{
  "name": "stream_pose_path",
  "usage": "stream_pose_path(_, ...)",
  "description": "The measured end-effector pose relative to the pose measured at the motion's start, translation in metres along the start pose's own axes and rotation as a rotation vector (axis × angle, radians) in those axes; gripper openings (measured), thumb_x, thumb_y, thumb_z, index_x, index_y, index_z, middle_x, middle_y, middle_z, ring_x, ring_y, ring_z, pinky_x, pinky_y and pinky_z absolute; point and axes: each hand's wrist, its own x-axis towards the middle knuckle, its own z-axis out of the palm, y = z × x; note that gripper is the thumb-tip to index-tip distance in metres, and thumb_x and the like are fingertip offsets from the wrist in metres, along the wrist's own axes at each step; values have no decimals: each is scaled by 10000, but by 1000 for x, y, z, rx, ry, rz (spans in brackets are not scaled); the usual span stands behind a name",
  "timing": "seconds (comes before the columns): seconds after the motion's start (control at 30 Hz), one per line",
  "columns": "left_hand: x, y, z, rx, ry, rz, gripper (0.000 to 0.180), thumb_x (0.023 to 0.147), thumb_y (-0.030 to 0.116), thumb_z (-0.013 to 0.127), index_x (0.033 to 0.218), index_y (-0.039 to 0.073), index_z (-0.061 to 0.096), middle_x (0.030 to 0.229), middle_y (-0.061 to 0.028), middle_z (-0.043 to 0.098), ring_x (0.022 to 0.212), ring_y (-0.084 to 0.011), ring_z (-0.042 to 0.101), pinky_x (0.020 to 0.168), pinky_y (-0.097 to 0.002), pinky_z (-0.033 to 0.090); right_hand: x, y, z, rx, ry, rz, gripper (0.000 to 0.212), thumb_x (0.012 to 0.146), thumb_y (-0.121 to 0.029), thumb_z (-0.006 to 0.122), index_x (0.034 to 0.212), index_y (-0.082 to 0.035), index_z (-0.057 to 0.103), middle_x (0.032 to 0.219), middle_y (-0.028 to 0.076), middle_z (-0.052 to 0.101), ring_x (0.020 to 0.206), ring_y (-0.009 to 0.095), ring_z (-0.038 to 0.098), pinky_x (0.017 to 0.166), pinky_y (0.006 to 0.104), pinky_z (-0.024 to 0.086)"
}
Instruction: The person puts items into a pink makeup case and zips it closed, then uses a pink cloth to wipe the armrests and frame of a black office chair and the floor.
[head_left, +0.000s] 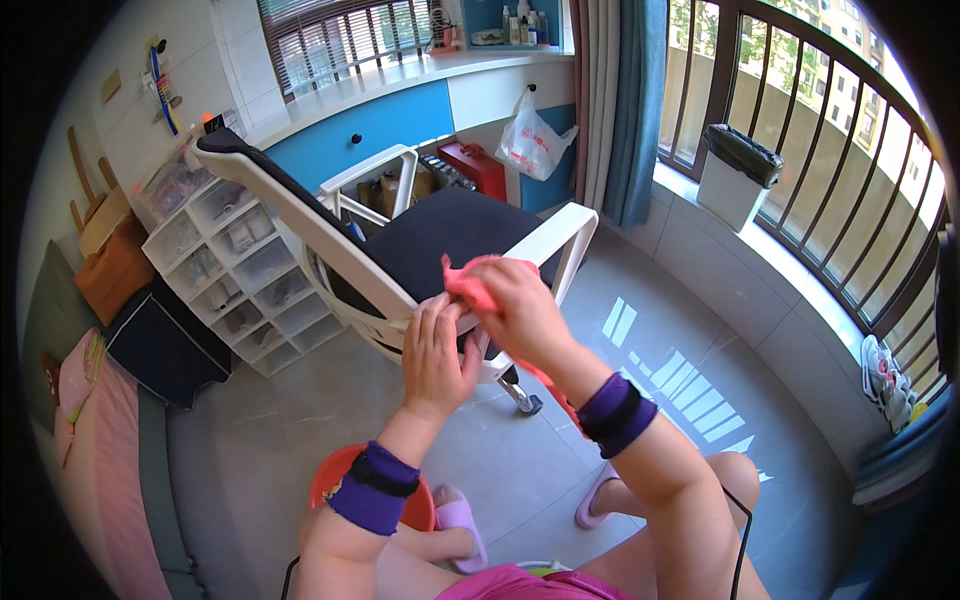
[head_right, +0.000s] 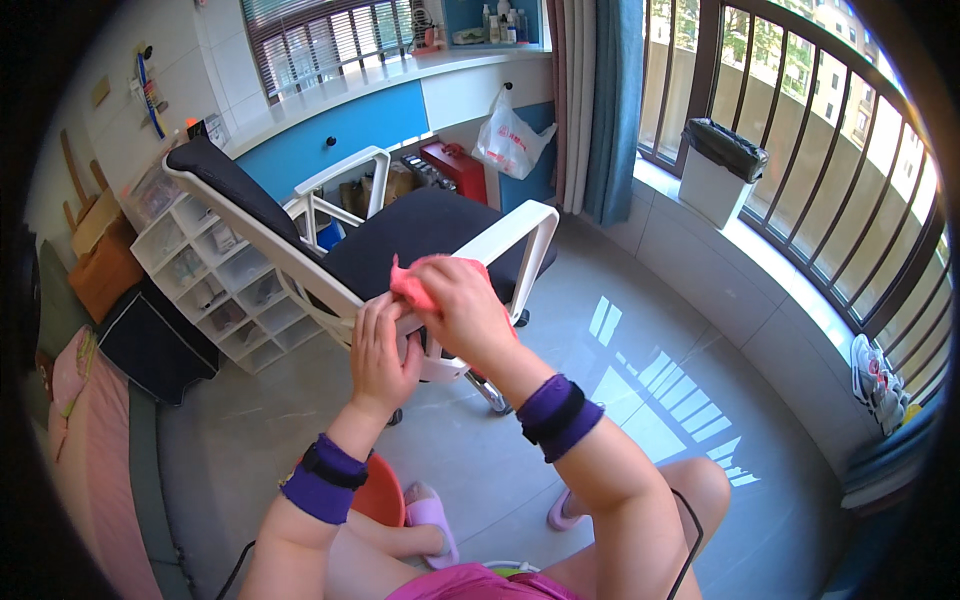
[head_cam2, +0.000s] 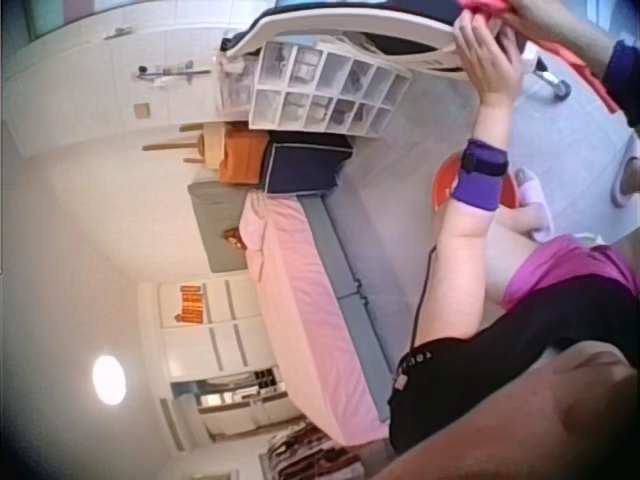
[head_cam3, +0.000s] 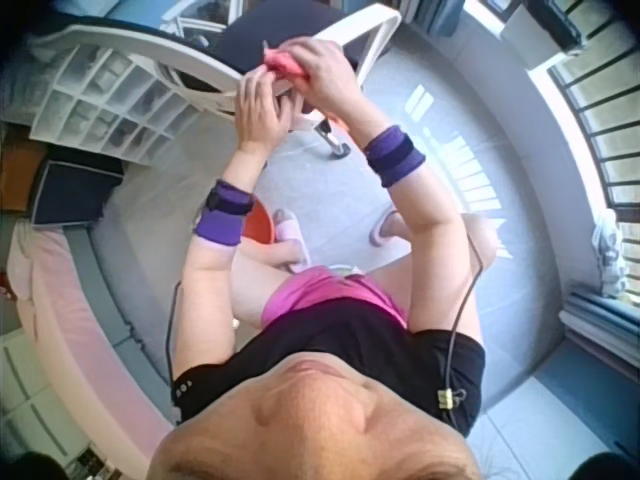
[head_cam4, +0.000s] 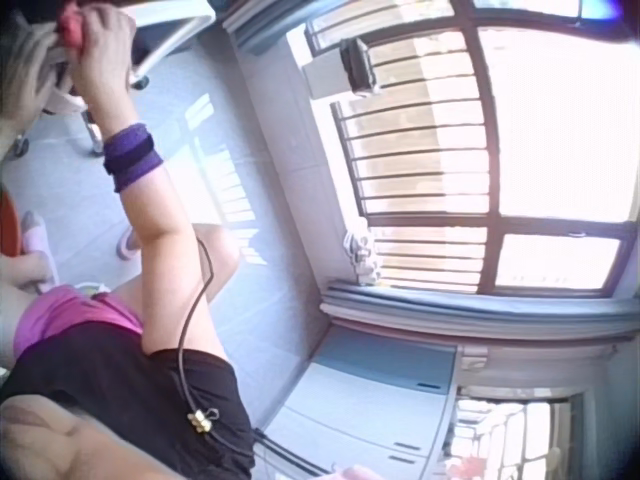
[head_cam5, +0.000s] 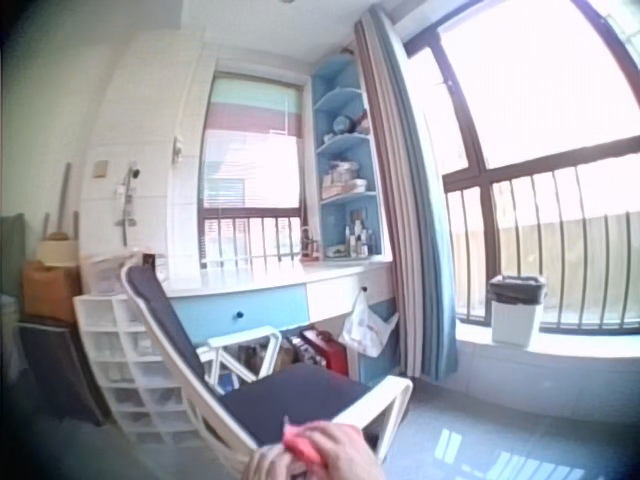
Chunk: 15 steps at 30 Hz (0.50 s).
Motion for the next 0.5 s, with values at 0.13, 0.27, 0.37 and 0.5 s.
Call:
stream_pose_path(0.13,-16,-9,15,180,-6,-9,446,857,141,653,1256,1,512,1237,-187,571,1142,-374,538,1015,-462,430,-9,4,13,-175,-45,-95,465,756,-143,701,1216,-99,649,1208,82,639,1175,293,582,1021,429,458)
stream_pose_path(0.27,-16,-22,13,147,-30,86,472,838,107,649,1287,23,531,1293,-161,568,1162,-355,538,1022,-463,423,-10,17,7,-208,-58,-119,458,778,-192,701,1222,-98,645,1231,75,641,1194,289,579,1018,420,462)
stream_pose_path(0.37,-13,-24,8,153,-73,132,474,836,97,646,1295,39,546,1293,-139,591,1153,-328,559,1016,-450,432,-10,30,2,-200,-73,-113,452,802,-215,710,1239,-115,648,1239,71,644,1204,286,577,1012,423,462)
stream_pose_path(0.5,-14,-21,10,134,-63,112,436,824,82,641,1253,43,575,1261,-133,618,1115,-327,581,1006,-438,444,-7,66,-12,-175,-55,-86,324,868,-239,680,1179,-148,697,1183,82,676,1161,290,599,1009,440,459)
